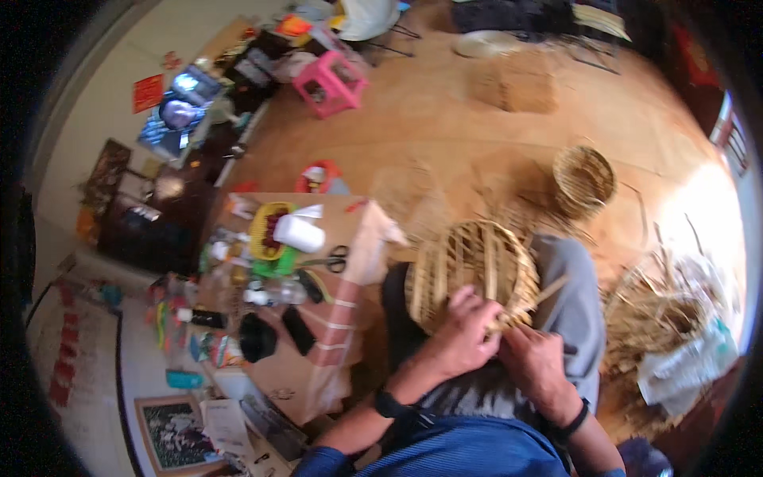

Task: Weaving a small basket using thin strips of wood or straw.

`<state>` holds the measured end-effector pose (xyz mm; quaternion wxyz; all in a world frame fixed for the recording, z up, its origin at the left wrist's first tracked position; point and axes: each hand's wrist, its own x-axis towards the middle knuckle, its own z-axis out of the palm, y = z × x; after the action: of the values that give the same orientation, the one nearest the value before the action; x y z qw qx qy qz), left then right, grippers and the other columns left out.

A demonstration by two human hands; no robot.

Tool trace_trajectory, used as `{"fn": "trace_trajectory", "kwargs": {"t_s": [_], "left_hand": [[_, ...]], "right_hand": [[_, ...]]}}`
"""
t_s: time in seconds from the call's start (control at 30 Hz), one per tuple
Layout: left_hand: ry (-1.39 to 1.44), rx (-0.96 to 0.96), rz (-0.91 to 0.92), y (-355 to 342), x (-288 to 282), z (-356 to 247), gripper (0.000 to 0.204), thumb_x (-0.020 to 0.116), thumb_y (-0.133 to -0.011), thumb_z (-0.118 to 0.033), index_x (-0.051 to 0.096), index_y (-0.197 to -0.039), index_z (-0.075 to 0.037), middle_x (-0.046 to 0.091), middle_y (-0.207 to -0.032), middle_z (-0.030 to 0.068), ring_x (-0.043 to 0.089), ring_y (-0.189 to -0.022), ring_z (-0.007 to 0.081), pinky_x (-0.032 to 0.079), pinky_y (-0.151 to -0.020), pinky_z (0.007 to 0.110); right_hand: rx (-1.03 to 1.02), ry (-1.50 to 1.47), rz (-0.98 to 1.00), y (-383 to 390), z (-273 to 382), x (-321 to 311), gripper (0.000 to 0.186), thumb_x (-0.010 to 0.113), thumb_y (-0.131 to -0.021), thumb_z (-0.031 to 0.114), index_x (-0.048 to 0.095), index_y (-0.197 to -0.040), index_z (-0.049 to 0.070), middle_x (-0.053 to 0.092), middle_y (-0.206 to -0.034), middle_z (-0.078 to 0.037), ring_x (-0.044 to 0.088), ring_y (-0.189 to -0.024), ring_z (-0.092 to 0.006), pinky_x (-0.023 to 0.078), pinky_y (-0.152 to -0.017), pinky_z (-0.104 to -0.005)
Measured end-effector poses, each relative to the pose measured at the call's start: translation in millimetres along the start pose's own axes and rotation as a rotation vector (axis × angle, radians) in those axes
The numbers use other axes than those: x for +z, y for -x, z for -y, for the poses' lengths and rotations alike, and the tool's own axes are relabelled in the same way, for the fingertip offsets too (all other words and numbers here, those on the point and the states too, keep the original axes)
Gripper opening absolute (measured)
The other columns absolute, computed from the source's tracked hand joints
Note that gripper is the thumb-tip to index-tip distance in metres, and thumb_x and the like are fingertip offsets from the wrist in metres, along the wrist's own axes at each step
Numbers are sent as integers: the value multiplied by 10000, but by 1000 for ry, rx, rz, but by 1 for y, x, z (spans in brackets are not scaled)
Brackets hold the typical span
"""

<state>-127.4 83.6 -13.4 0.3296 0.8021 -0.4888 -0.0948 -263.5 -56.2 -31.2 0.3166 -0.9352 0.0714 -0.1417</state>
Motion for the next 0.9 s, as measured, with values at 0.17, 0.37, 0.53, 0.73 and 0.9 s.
{"fn": "trace_trajectory", "kwargs": {"t_s": [0.17,0.37,0.53,0.73,0.9], "left_hand": [[30,-77,106,0,0,1,398,789,-886,-88,598,-1229,-22,669,-1143,200,619,-1217,415,320,-1253,562],[92,-162,70,2,8,0,440,813,-867,-96,591,-1240,-23,692,-1168,214,627,-1236,412,345,-1229,554],[148,-122,89,4,0,0,403,809,-899,-140,648,-1256,-49,716,-1092,225,616,-1207,451,432,-1119,553],[96,7,-70,14,-27,0,400,771,-946,-109,646,-1319,-40,730,-1126,200,681,-1121,412,447,-1177,558],[66,82,-106,18,-18,5,404,770,-975,-168,645,-1336,-37,720,-1182,189,678,-1163,422,505,-1127,542]], "right_hand": [[13,25,-43,-7,3,6,268,823,-806,207,597,-765,69,631,-741,-124,671,-661,-352,520,-596,-468],[97,64,-105,0,11,14,252,818,-775,171,596,-784,53,632,-747,-139,673,-680,-362,515,-596,-471],[120,-23,-179,5,14,13,187,813,-781,137,688,-910,85,668,-897,-118,713,-750,-358,576,-613,-476],[174,-492,-132,-10,25,6,167,763,-864,46,660,-994,24,624,-931,-179,674,-721,-365,541,-607,-442],[341,-752,85,-1,19,-2,170,706,-974,81,591,-1071,2,613,-786,-208,636,-653,-367,509,-596,-433]]}}
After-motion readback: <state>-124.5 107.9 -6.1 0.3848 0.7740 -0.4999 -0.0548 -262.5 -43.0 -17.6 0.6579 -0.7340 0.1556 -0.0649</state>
